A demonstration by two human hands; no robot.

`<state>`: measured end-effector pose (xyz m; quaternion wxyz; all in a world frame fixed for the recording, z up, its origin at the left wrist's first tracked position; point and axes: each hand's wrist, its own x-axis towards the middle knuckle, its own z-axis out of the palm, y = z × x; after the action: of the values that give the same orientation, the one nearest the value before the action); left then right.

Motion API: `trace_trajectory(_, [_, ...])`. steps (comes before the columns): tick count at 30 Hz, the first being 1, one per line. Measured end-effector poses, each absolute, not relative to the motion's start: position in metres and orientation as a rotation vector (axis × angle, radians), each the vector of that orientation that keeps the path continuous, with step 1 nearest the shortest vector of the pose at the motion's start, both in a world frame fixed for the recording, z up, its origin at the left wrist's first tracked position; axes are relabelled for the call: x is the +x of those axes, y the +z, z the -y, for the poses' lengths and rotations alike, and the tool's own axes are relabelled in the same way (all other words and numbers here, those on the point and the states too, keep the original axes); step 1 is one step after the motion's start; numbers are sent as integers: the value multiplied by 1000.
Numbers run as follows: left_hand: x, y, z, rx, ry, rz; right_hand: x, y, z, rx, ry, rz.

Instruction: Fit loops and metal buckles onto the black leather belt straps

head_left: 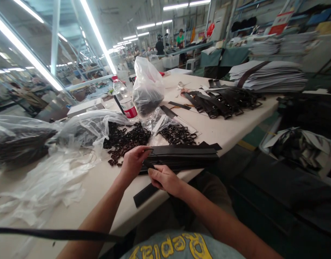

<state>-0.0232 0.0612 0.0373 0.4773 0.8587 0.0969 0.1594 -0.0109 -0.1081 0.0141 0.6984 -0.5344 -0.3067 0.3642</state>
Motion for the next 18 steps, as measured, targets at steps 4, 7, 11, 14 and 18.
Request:
trace_trajectory(4, [-15,33,-83,2455,525,-256,-6,-2,99,-1290,754,646])
trace_trajectory(7, [-12,28,-94,2425,564,-318,8,-17,90,-1386,677,530])
trace_trajectory(11, [-19,23,-97,2080,534,-396,17,-25,86,-1407,664,467])
trace_trajectory(14, [-27,24,-94,1819,434,-417,13,-21,88,-1385,661,512])
trace_trajectory(18, [-37,26,-85,1598,380,-450,8,-15,90,-1340,688,602])
